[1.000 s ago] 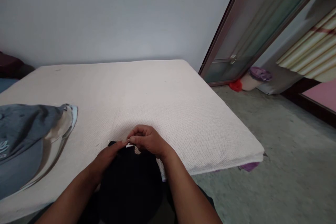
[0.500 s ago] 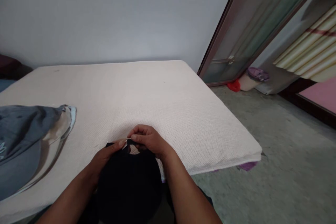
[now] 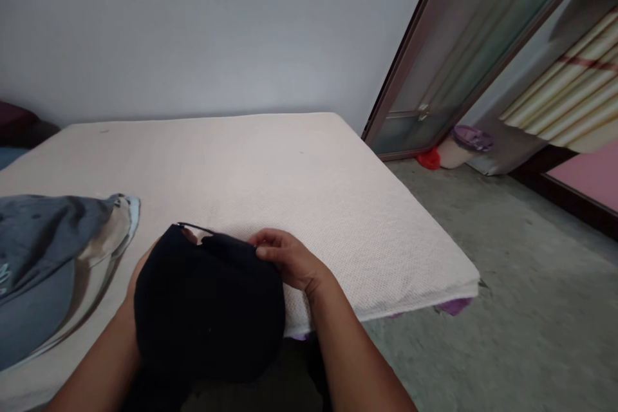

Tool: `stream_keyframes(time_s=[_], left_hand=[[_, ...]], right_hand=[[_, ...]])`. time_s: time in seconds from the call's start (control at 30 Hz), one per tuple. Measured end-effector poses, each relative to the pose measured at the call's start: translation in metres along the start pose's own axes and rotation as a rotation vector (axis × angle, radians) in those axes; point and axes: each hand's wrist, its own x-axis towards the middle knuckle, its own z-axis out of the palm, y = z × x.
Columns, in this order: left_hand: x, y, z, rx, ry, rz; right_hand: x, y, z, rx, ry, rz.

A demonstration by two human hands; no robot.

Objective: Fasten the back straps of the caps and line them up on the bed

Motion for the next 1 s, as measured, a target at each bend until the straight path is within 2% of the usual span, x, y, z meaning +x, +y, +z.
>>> stream_keyframes(time_s=[0.1,0.23,0.33,0.4,0.47,0.53,0.67,0.77,0.9,1.0], left_hand=[[0.002,-0.007,0.001,-0.184,-0.055,-0.099],[-0.001,-0.028,0.005,-0.193,-0.15,-0.172],[-0.005,-0.042,0.005,-0.161,-0.365,-0.21],[-0.008,-0.047,0.006,-0.15,-0.533,-0.169],[-0.009,-0.048,0.009,-0.152,-0.598,-0.093],[-0.007,-0.046,0.011,-0.177,-0.527,-0.054],[0.007,-0.033,0.006,-0.312,-0.214,-0.032],[0.02,-0.019,-0.007,-0.441,-0.06,0.096],[0.03,-0.003,-0.025,-0.565,-0.096,0.287],[0.032,0.007,-0.034,-0.589,-0.138,0.414]], right_hand=[[0.003,-0.004,-0.005,0.089,0.192,-0.139],[0.007,-0.008,-0.011,0.132,0.39,-0.28],[0.008,-0.01,-0.011,0.122,0.462,-0.306],[0.007,-0.01,-0.011,0.103,0.494,-0.305],[0.007,-0.009,-0.011,0.099,0.521,-0.303],[0.007,-0.008,-0.013,0.127,0.534,-0.306],[0.009,-0.006,-0.019,0.2,0.538,-0.362],[0.01,-0.003,-0.019,0.25,0.444,-0.353],[0.009,0.006,-0.013,0.267,0.238,-0.169],[0.006,0.014,-0.006,0.276,0.165,-0.064]])
